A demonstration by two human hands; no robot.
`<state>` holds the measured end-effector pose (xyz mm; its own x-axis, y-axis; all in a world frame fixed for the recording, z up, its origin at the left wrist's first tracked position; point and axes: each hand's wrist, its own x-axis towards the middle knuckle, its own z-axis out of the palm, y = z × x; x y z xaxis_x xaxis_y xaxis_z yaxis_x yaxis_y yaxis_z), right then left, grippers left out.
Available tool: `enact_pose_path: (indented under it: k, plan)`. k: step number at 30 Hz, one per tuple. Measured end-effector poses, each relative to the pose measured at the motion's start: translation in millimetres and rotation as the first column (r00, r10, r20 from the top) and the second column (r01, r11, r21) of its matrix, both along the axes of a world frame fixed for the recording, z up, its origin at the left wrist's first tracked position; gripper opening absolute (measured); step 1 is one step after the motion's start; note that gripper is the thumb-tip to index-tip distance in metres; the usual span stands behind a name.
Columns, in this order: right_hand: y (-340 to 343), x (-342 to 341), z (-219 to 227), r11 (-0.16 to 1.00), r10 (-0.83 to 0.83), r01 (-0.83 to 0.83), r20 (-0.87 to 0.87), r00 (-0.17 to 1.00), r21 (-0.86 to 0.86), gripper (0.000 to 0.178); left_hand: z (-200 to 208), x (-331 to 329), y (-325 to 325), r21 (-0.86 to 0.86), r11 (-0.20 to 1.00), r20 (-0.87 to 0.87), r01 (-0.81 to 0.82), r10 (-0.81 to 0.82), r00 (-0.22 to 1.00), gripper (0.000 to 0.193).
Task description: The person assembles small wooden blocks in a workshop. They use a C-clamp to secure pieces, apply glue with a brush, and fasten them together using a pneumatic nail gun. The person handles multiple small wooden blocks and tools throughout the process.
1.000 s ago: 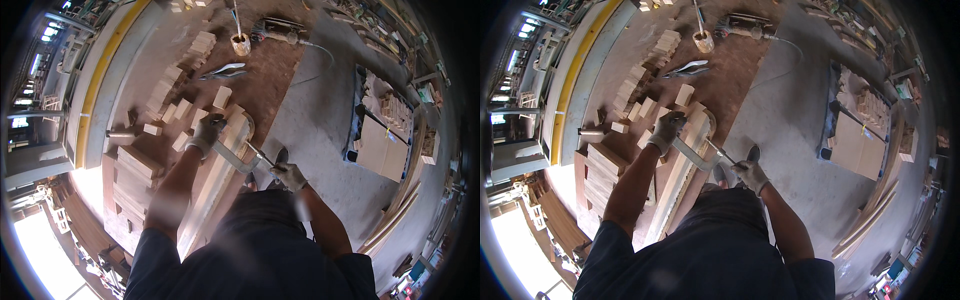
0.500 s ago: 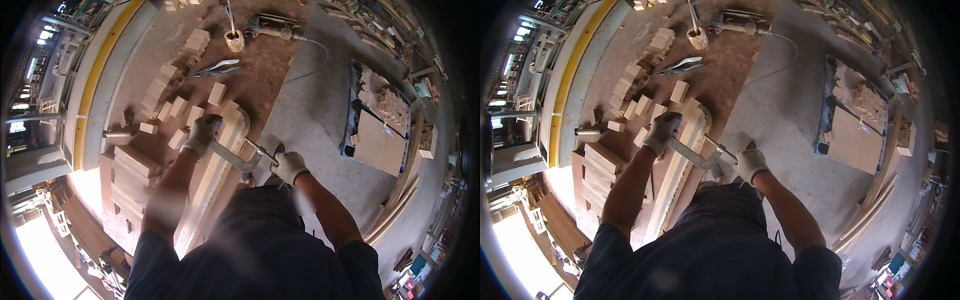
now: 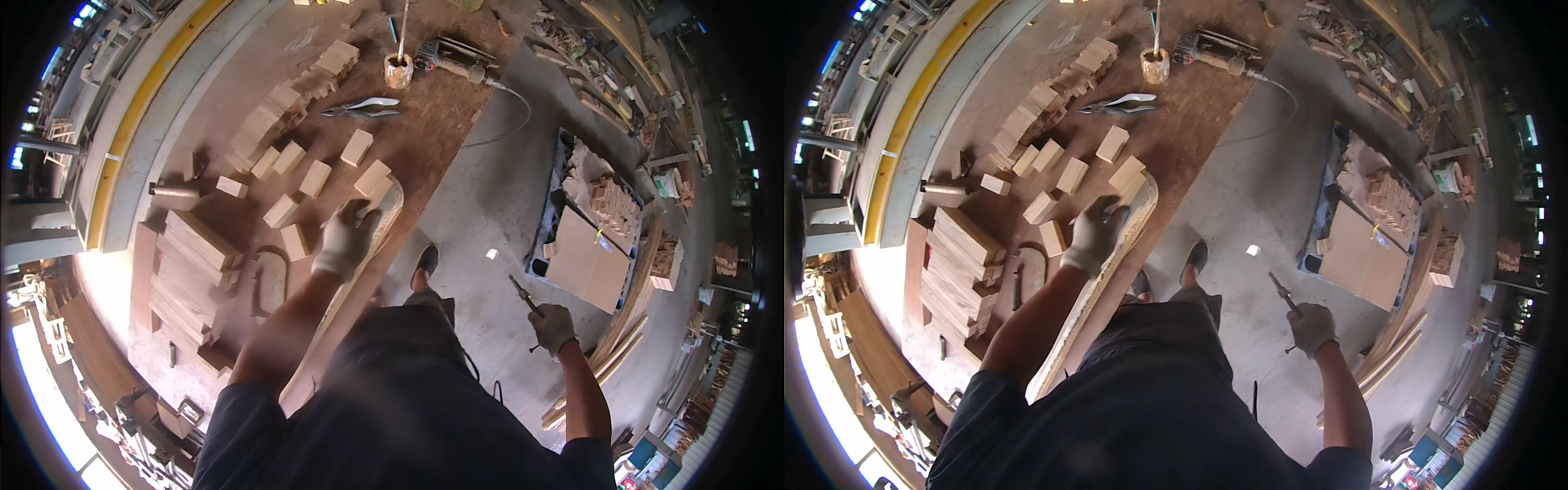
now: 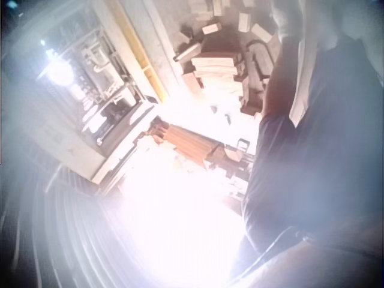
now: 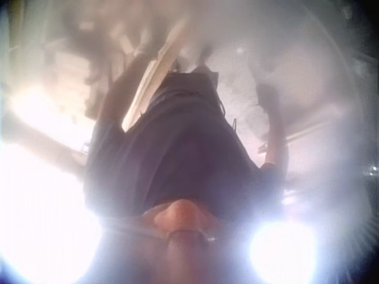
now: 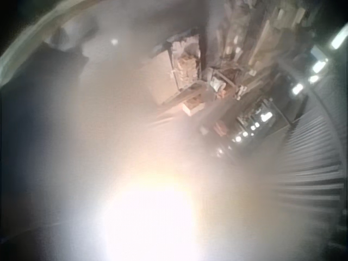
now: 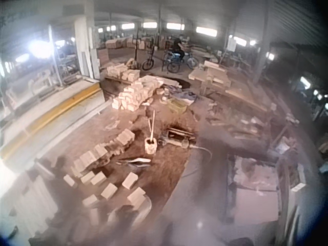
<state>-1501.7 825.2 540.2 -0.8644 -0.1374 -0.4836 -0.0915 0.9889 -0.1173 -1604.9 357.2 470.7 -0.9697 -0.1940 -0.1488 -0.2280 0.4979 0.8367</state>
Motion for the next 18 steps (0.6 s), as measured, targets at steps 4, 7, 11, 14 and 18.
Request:
enact_pose_path:
  k: [4,7,11,14,18]
  plan:
    - [0,3,47,0.875,-0.453,0.484,0.352,0.819,0.000,0.028,-23,47,-19,-0.437,0.900,-0.192,0.015,-0.109,0.975,0.052]
    - [48,53,-26,0.948,-0.146,0.072,0.222,0.964,0.310,0.034,-56,70,-22,-0.510,0.857,-0.162,0.076,-0.183,0.970,0.075]
    - [5,-8,24,0.961,-0.265,0.274,0.380,0.886,0.031,0.032,-60,81,-27,-0.545,0.832,-0.132,0.107,-0.211,0.969,0.084]
    - [21,28,-5,0.941,-0.336,0.323,0.196,0.921,0.100,0.029,-56,80,-21,-0.540,0.835,-0.122,0.106,-0.202,0.972,0.083]
    - [25,2,-18,0.964,-0.108,0.030,0.284,0.953,0.266,0.032,-58,76,-21,-0.537,0.830,-0.064,0.150,-0.218,0.974,0.088]
